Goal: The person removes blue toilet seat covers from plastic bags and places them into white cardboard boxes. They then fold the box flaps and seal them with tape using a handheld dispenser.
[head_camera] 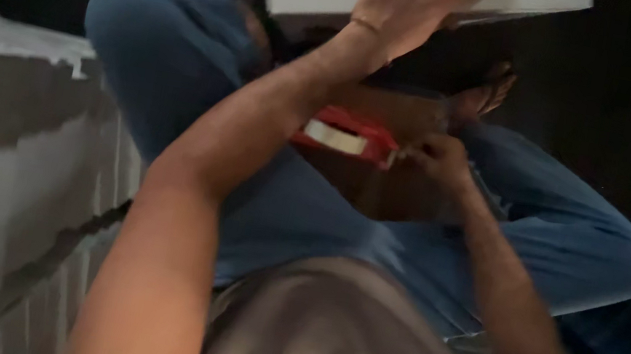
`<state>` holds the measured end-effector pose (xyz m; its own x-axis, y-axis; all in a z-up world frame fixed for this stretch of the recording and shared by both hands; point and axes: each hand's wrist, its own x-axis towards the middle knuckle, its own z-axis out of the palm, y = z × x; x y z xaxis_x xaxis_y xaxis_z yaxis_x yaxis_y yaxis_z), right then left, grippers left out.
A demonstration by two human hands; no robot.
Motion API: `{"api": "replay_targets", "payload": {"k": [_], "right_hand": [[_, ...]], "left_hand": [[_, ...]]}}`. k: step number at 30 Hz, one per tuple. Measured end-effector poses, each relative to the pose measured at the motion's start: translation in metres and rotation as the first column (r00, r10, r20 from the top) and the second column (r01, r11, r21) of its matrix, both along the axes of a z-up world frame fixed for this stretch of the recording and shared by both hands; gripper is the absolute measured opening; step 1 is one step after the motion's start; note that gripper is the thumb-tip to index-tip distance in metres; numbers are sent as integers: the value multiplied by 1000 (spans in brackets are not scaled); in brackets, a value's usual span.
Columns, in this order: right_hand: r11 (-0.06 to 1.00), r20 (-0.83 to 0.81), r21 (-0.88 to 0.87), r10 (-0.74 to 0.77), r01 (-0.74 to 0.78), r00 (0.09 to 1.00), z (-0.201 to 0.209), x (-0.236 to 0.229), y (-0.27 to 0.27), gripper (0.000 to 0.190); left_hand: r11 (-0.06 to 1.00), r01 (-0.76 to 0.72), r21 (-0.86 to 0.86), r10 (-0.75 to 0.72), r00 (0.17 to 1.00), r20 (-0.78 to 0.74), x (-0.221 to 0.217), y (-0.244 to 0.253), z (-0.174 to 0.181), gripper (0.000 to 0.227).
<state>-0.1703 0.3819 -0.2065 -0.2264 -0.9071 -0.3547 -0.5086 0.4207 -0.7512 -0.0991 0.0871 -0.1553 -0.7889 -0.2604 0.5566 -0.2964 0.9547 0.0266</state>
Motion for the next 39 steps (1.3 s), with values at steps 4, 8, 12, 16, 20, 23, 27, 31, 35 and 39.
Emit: {"api": "replay_targets", "payload": {"k": [4,8,12,16,20,23,27,31,35,39], "right_hand": [[910,-422,-391,-312,139,851,35,-10,-33,22],[666,99,-410,-646,623,757,63,-23,-89,31],[426,597,-262,-633,866,493,64,-21,-143,35],[501,517,-193,-679,844,521,61,-23,-148,42],[587,216,-125,-771,800,600,53,-37,-131,48],[687,-261,-112,-717,718,646,43,-54,-136,41],[891,-221,-120,-454,438,863,50,-43,-127,30],[816,-16,558,-171,151,985,102,-14,-102,34],[813,200,528,161,-244,967,141,27,-100,40],[845,288,389,266,-367,920,147,41,-105,39]], "left_hand": [[995,14,96,-18,999,41,4,0,22,75],[994,-1,106,-12,993,114,9,3,26,80],[994,-25,104,6,983,183,9,4,23,80],[1000,-20,5,19,980,200,8,2,22,81],[998,54,-24,-47,972,229,12,8,28,79],[997,67,43,-75,973,220,11,7,32,73],[994,11,111,-30,986,164,22,-6,27,77],[948,-128,292,62,973,223,24,-40,30,95],[846,-267,462,54,904,423,56,-70,43,100],[773,-395,497,61,825,562,91,-86,62,102]]}}
